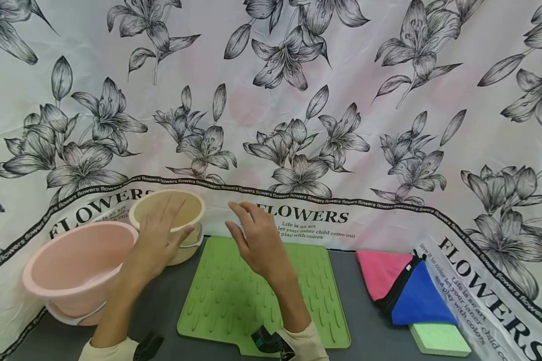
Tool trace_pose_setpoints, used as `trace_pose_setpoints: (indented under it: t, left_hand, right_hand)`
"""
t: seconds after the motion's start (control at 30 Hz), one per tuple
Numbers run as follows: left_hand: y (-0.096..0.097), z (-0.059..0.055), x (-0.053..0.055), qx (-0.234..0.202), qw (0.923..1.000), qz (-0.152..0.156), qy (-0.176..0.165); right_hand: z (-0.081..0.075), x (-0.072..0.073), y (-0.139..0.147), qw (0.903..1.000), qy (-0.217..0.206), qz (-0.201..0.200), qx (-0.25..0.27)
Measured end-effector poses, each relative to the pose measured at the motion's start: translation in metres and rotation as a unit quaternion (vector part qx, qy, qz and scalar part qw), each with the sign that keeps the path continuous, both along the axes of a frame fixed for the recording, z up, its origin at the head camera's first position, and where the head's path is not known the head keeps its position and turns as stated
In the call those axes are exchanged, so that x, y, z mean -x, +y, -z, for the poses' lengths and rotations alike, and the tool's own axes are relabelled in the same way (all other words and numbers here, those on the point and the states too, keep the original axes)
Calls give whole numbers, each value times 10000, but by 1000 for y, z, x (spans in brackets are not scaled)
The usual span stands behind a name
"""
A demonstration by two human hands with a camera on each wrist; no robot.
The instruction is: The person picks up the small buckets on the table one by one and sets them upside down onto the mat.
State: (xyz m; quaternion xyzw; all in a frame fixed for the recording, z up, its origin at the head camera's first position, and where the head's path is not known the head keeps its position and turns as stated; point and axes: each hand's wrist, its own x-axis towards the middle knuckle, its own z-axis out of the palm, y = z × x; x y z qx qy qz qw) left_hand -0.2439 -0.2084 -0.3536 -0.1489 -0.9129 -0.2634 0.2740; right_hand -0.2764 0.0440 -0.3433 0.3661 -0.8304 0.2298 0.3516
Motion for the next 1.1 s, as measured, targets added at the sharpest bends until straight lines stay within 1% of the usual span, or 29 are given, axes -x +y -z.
trace_pose_setpoints:
  t: [0.07,0.13,0.2,0.27,0.33,0.4,0.5,0.57,0.67,0.77,0.87,0.93,1.0,1.03,1.1]
  left_hand:
    - [-9,0,-5,-225,9996,-81,145]
    - [-19,-1,-8,-447,9985,-208,239]
    - [-30,-2,-11,-588,9971,-369,317]
    - [-43,-2,-14,-635,9958,-571,322]
    - [-58,-1,-18,-563,9943,-868,262]
    - [-73,2,-22,-457,9916,-1204,93]
    - [-94,7,-27,-319,9840,-1736,-241]
    - [-106,11,-29,-308,9783,-1989,-500]
    - [-119,18,-33,-400,9717,-2194,-783]
    - [-131,23,-37,-501,9669,-2278,-1035]
    - [-141,26,-41,-457,9618,-2277,-1447]
    - [-146,26,-44,-358,9561,-2362,-1695]
    - [-149,27,-46,-269,9493,-2538,-1836]
    - [-150,27,-48,-236,9449,-2683,-1860]
    - [-153,26,-50,-224,9334,-3010,-1938]
  right_hand:
    - [-1,-1,-8,9997,211,-64,-107]
    - [-3,-1,-17,9990,381,-214,-100]
    - [-3,-2,-27,9983,432,-378,-23]
    - [-1,-4,-40,9975,432,-548,85]
    - [5,-9,-55,9965,463,-693,87]
    - [11,-16,-71,9952,562,-790,-127]
    - [22,-28,-95,9902,803,-911,-695]
    - [30,-34,-109,9850,907,-994,-1082]
    - [40,-40,-125,9756,986,-1110,-1618]
    - [51,-42,-133,9640,900,-1217,-2187]
    - [58,-43,-139,9531,595,-1326,-2654]
    - [62,-44,-143,9478,326,-1389,-2853]
    - [64,-44,-147,9420,95,-1509,-2996]
    - [65,-45,-149,9386,-18,-1590,-3062]
    - [68,-46,-152,9326,-210,-1730,-3161]
